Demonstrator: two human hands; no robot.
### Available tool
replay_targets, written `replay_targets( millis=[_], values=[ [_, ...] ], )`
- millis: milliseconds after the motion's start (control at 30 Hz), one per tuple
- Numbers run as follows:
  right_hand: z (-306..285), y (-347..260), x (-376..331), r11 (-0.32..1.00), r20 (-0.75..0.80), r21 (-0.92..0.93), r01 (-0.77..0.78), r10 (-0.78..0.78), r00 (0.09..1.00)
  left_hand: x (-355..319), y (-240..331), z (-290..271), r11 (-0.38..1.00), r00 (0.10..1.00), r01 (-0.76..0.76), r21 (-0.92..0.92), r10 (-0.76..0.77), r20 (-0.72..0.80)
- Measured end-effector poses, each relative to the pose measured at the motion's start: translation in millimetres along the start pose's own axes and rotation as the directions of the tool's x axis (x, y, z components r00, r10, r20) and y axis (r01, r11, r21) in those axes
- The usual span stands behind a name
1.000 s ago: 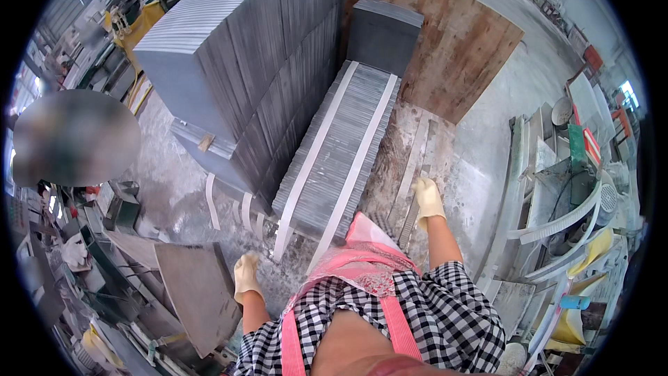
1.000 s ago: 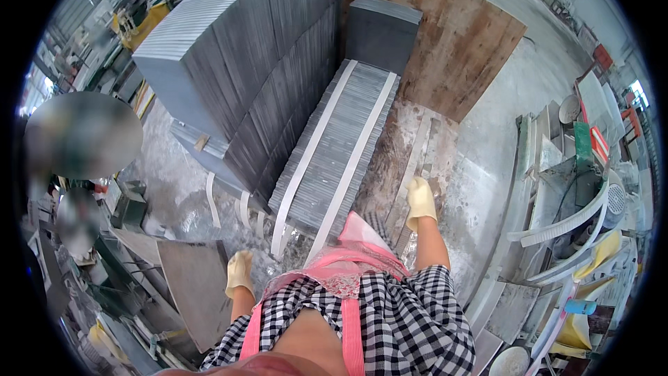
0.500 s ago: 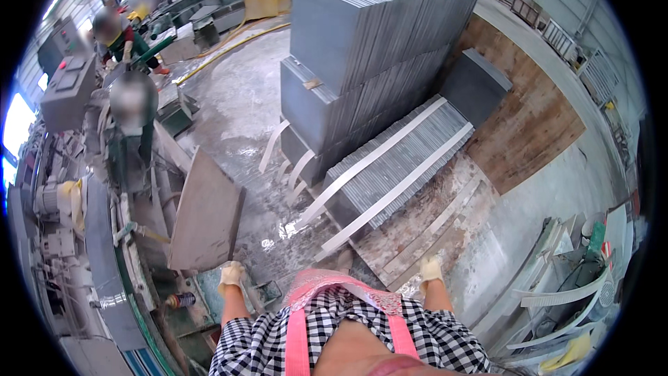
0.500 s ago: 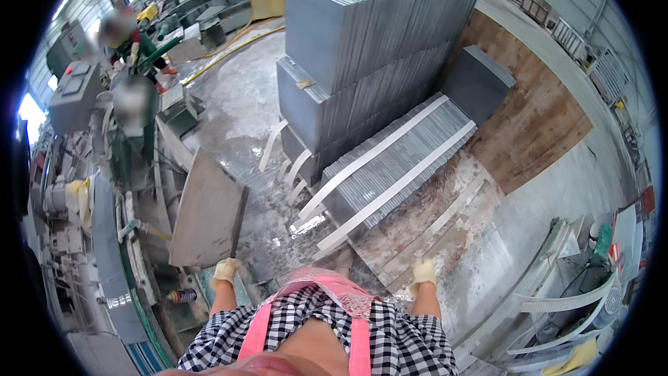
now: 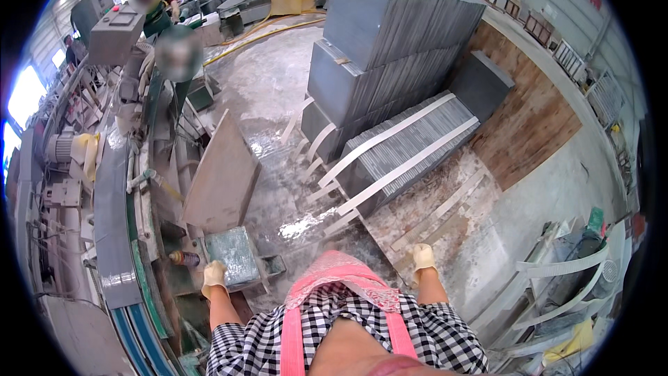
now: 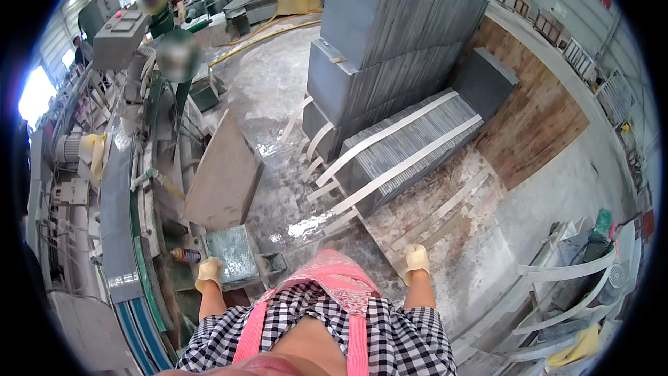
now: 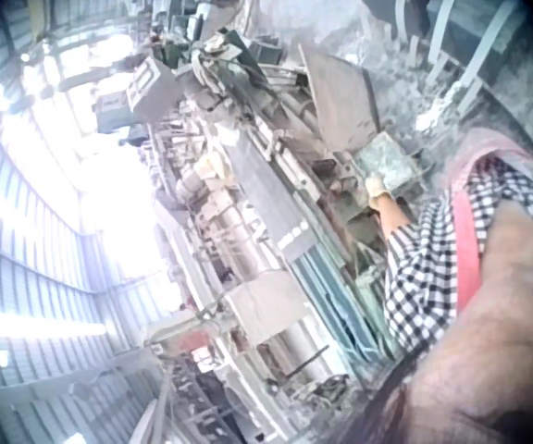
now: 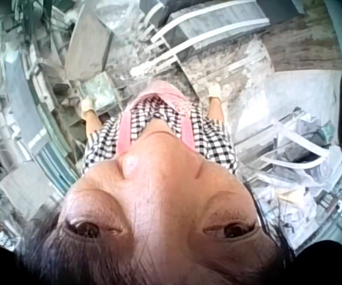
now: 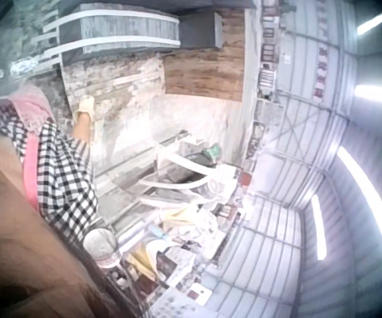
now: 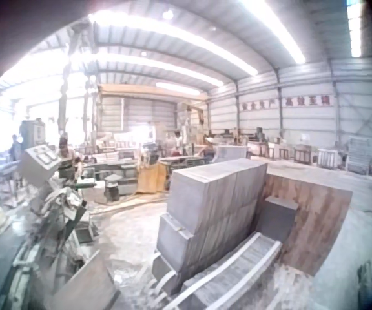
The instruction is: The person repeatedly picks up dark rectangular panels from a conveyor belt and stacks them onto a growing pile. The person wears gloves and handles each panel one at a time, placing it carefully on top of the previous one.
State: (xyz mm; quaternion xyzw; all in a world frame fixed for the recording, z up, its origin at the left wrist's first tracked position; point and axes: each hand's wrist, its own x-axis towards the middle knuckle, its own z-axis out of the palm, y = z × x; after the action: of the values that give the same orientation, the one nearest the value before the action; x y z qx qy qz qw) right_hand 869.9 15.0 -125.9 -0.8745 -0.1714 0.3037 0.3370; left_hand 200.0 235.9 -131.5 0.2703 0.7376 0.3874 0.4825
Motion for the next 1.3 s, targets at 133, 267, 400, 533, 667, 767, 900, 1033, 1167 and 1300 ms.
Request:
replay_targets(
  millis=[133,267,400,533,667,767,900,1033,1167,1300],
  values=[
    [10,-57,-37,0.999,0.126,-0.02,0.03,-0.027,0.992,-8,4,-25,0.947,0.981,-0.191,-0.258,0.174,-0.087],
    [19,-8,-29,1.0,0.133,0.007,0.014,-0.015,0.991,-68,83,-30,0.956,0.971,-0.215,-0.197,0.189,-0.146],
    [42,-36,-61,0.963,0.161,-0.258,0.081,-0.04,0.986,-32,51,-119,0.857,0.799,-0.514,0.02,0.487,-0.352],
    [76,-11,-45,0.835,0.196,-0.495,0.241,-0.164,0.967,-43,64,-176,0.815,0.685,-0.477,0.329,0.579,-0.442],
    [151,-94,-111,0.984,0.192,-0.141,0.107,-0.079,0.978,-57,44,-249,0.704,0.603,-0.244,0.666,0.649,-0.465],
    [186,-119,-140,0.942,0.194,-0.1,0.319,-0.296,0.935,-46,38,-269,0.585,0.611,-0.033,0.811,0.654,-0.446],
    [214,-189,-210,0.815,0.263,-0.066,0.575,-0.542,0.798,-30,24,-290,0.507,0.598,0.155,0.848,0.635,-0.489],
    [227,-200,-224,0.831,0.232,-0.008,0.556,-0.539,0.81,-28,29,-273,0.377,0.546,0.291,0.879,0.69,-0.476],
    [221,-188,-227,0.918,0.221,-0.029,0.394,-0.379,0.899,-37,39,-266,0.33,0.489,0.31,0.892,0.749,-0.447],
    [221,-157,-231,0.933,0.128,-0.072,0.353,-0.342,0.931,-42,44,-271,0.322,0.458,0.309,0.895,0.775,-0.436]
  ],
)
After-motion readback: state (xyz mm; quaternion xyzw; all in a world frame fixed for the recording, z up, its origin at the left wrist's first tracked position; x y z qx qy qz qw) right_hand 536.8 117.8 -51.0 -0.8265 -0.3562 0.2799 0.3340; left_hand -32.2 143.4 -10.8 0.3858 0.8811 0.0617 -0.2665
